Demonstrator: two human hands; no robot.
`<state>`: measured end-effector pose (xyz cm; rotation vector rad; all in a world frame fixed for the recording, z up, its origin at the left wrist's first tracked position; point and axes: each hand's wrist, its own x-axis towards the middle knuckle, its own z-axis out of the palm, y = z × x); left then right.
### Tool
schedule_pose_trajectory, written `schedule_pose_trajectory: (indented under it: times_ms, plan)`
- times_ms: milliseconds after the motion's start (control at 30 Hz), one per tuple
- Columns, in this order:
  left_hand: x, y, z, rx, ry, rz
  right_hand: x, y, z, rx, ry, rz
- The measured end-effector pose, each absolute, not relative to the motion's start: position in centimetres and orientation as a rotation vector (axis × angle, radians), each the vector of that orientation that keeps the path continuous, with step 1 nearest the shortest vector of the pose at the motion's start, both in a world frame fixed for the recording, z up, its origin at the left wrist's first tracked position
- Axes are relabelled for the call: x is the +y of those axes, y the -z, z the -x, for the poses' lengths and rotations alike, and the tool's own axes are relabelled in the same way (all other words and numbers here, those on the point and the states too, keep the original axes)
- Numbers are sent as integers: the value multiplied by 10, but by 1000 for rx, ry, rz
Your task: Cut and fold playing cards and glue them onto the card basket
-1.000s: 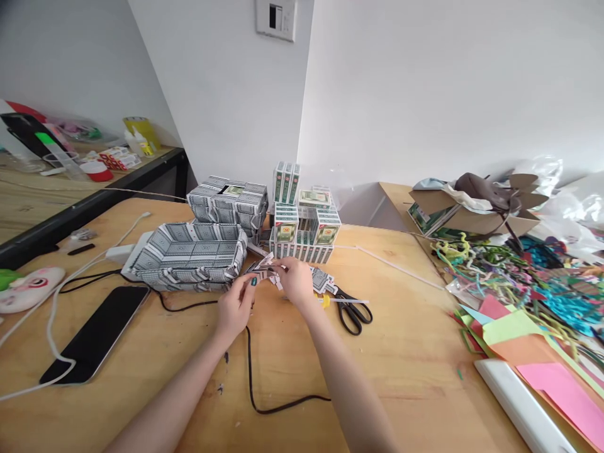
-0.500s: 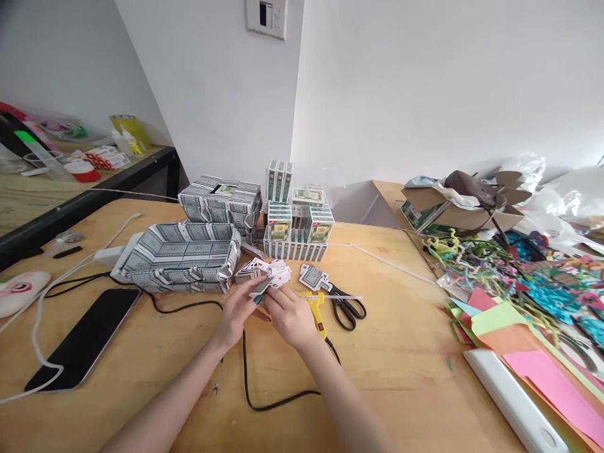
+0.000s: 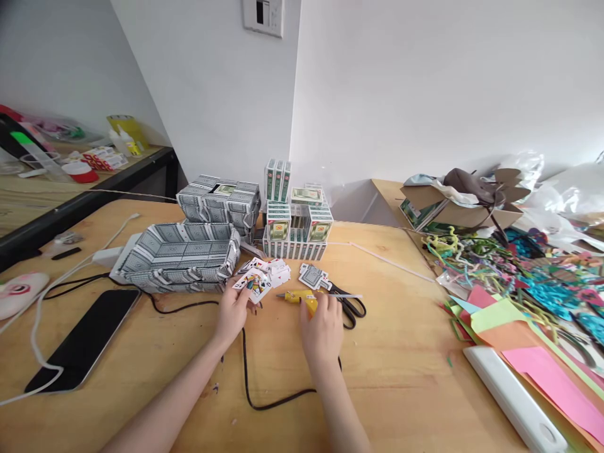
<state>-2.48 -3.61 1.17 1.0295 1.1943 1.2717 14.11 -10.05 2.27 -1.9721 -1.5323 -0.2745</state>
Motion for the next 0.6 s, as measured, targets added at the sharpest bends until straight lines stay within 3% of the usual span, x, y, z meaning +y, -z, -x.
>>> schedule_pose_trajectory:
  times_ms: [167,433,600]
  plan:
    - [-31,0,31,1372,-1374,-1199,-101,-3,-158,-1501,231,2283]
    - [-31,9,33,1526,-1356,-1384,-84,-2,-145,-1413,-59,2198]
    - [-32,2,34,1673,-1347,-1525,-82,-4,-142,-1302,-58,2140]
